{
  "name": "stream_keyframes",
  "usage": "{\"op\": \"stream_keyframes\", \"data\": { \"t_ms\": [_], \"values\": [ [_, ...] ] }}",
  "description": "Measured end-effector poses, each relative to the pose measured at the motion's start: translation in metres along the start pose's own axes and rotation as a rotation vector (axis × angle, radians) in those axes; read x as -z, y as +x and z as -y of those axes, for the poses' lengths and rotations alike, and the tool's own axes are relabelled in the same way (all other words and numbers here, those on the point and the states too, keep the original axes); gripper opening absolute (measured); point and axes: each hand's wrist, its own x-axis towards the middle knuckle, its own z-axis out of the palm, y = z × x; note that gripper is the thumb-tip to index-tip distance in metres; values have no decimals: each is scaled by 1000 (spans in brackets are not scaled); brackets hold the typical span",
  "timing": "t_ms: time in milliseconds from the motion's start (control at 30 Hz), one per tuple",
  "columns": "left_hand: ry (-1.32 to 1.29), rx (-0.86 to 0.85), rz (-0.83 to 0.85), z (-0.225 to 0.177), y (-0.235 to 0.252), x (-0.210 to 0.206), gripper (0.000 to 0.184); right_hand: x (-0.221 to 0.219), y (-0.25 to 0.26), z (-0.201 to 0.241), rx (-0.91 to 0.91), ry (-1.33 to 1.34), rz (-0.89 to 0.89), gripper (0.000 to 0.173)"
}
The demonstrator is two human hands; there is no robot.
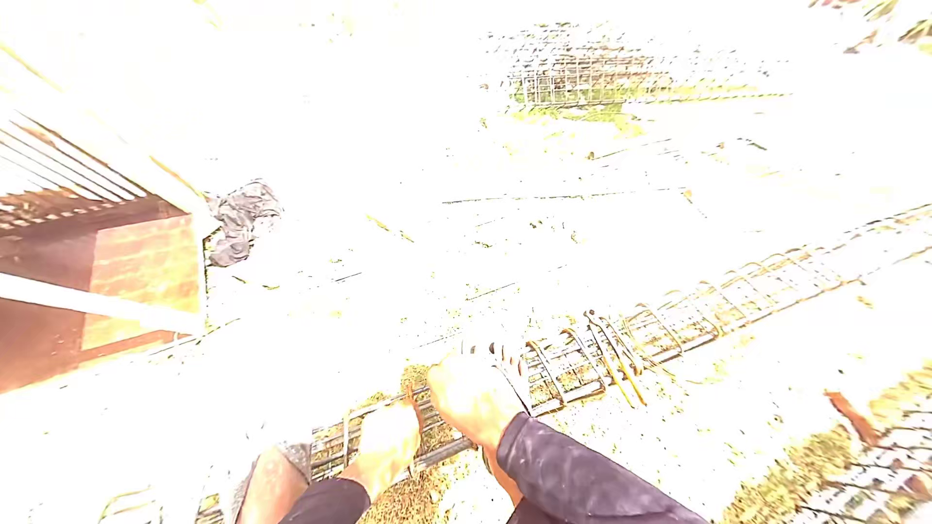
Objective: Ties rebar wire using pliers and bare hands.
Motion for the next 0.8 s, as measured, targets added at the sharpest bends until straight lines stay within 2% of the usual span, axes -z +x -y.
{"op": "stream_keyframes", "data": {
  "t_ms": [100, 300, 367, 533, 633, 800],
  "values": [
    [85, -69, -10, 4, -1, -5, 32, 4, -9, -1, -22, 19, 23, 31],
    [315, -320, -142, 17, 5, -19, 35, 14, -21, 0, -94, -51, 195, 32],
    [353, -388, -190, 21, 6, -23, 37, 10, -21, -2, -60, -53, 237, 29],
    [538, -626, -148, 27, 1, -24, 31, -15, -32, -6, 60, -70, 331, 19],
    [584, -659, -45, 29, -7, -23, 32, -19, -38, 1, 140, -166, 413, 16],
    [282, -525, -160, 40, 1, -28, 39, 0, -48, 9, 112, -139, 476, 18]
  ]
}}
